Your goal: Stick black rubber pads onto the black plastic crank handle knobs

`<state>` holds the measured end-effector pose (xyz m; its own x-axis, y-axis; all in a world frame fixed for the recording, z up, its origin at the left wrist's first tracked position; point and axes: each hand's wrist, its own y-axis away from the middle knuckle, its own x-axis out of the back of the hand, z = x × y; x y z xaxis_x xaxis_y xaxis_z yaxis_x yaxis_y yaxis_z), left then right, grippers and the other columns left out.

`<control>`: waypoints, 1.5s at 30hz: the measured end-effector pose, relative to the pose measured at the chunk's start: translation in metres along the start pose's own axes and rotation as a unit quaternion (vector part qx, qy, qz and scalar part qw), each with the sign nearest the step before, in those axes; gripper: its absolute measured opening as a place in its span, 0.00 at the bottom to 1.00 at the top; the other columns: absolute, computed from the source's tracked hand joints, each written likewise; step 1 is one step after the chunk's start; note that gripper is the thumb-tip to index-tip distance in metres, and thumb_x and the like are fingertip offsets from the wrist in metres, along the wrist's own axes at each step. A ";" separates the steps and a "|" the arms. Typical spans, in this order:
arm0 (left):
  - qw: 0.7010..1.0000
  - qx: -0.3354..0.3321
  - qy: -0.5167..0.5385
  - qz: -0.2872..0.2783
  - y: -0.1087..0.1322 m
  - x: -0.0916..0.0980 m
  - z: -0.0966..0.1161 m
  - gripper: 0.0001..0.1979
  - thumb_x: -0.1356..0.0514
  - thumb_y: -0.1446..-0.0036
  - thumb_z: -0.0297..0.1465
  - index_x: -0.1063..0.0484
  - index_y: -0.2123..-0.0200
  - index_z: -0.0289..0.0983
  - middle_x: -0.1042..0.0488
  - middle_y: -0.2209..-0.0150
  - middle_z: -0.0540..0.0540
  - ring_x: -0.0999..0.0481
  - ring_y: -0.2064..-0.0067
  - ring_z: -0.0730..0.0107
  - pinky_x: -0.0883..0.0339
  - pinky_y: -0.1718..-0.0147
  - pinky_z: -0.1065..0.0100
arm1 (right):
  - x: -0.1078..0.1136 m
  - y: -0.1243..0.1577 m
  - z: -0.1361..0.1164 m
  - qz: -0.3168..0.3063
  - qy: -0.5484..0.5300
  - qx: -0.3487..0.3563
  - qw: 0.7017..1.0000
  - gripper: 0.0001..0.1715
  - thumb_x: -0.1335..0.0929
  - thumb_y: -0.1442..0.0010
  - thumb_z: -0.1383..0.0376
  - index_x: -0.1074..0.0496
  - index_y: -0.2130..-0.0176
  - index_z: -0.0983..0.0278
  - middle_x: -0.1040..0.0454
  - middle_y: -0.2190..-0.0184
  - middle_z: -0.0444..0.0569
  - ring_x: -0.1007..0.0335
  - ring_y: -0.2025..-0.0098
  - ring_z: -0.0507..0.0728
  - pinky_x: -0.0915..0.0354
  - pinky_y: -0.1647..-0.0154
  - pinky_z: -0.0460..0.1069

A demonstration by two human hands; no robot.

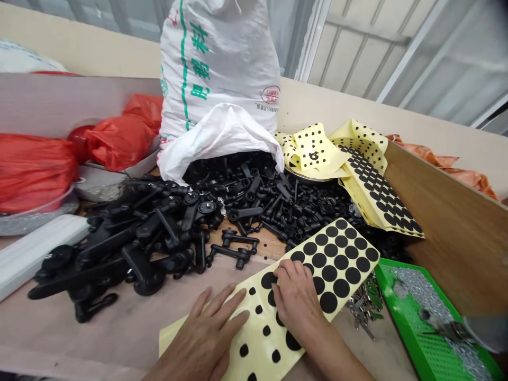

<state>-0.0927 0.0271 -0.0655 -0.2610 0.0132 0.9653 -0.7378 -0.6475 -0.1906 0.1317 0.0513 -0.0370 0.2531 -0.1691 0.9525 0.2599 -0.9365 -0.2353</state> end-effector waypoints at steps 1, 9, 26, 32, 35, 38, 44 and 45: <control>1.000 -0.004 0.001 0.002 0.001 0.002 0.001 0.30 0.50 0.51 0.20 0.40 0.44 0.46 0.42 0.37 0.50 0.47 0.37 0.54 0.53 0.44 0.46 | 0.000 0.002 0.000 0.008 -0.010 0.000 1.000 0.07 0.37 0.47 0.76 0.33 0.68 0.65 0.32 0.67 0.53 0.39 0.65 0.60 0.41 0.64 0.56; 0.998 0.061 0.029 -0.010 -0.012 0.010 0.014 0.20 0.48 0.48 0.23 0.34 0.51 0.43 0.34 0.43 0.47 0.41 0.41 0.52 0.54 0.44 0.47 | -0.005 0.003 0.003 0.056 -0.037 0.007 0.998 0.08 0.39 0.43 0.74 0.35 0.63 0.66 0.34 0.61 0.56 0.39 0.61 0.62 0.39 0.62 0.57; 0.995 0.067 -0.053 -0.059 -0.091 0.020 0.026 0.15 0.49 0.49 0.17 0.29 0.61 0.36 0.28 0.67 0.41 0.29 0.64 0.57 0.37 0.62 0.56 | 0.000 -0.002 0.003 0.048 -0.072 -0.003 0.996 0.11 0.42 0.42 0.75 0.38 0.72 0.63 0.33 0.70 0.50 0.38 0.67 0.58 0.41 0.65 0.53; 0.995 0.082 -0.001 -0.049 -0.067 0.028 0.022 0.17 0.48 0.48 0.19 0.29 0.58 0.39 0.28 0.66 0.43 0.29 0.62 0.57 0.33 0.65 0.61 | 0.014 0.004 0.001 -0.040 -0.199 -0.001 0.979 0.10 0.39 0.43 0.75 0.41 0.71 0.61 0.31 0.69 0.44 0.35 0.63 0.55 0.41 0.55 0.55; 0.990 0.135 0.045 0.014 -0.057 0.035 0.009 0.17 0.51 0.44 0.21 0.32 0.53 0.37 0.29 0.64 0.43 0.29 0.61 0.61 0.32 0.63 0.64 | 0.021 0.008 -0.003 -0.075 -0.224 0.014 0.972 0.11 0.41 0.42 0.76 0.41 0.70 0.60 0.30 0.67 0.44 0.35 0.60 0.56 0.47 0.47 0.61; 0.979 0.183 -0.052 0.072 -0.063 0.037 -0.012 0.24 0.54 0.47 0.16 0.37 0.47 0.30 0.30 0.54 0.36 0.31 0.56 0.57 0.33 0.58 0.59 | 0.027 0.011 -0.005 -0.106 -0.259 0.024 0.960 0.12 0.40 0.43 0.77 0.40 0.70 0.60 0.28 0.61 0.46 0.35 0.54 0.57 0.50 0.44 0.62; 0.986 0.113 -0.101 0.066 -0.087 0.031 -0.031 0.13 0.52 0.45 0.17 0.29 0.67 0.33 0.28 0.55 0.35 0.32 0.54 0.53 0.35 0.58 0.55 | 0.024 0.010 0.008 -0.096 -0.465 -0.068 0.877 0.05 0.36 0.45 0.68 0.35 0.73 0.61 0.30 0.56 0.52 0.35 0.50 0.61 0.41 0.49 0.57; 0.989 0.096 -0.095 0.064 -0.087 0.030 -0.030 0.12 0.52 0.44 0.18 0.30 0.68 0.34 0.27 0.57 0.37 0.31 0.55 0.55 0.35 0.57 0.57 | 0.024 0.010 0.011 -0.081 -0.509 -0.089 0.852 0.04 0.35 0.45 0.67 0.34 0.73 0.61 0.30 0.56 0.52 0.35 0.51 0.61 0.40 0.50 0.56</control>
<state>-0.0551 0.1064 -0.0257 -0.2101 -0.2098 0.9549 -0.5703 -0.7670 -0.2940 0.1511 0.0414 -0.0187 0.9284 0.2354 0.2875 0.2450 -0.9695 0.0027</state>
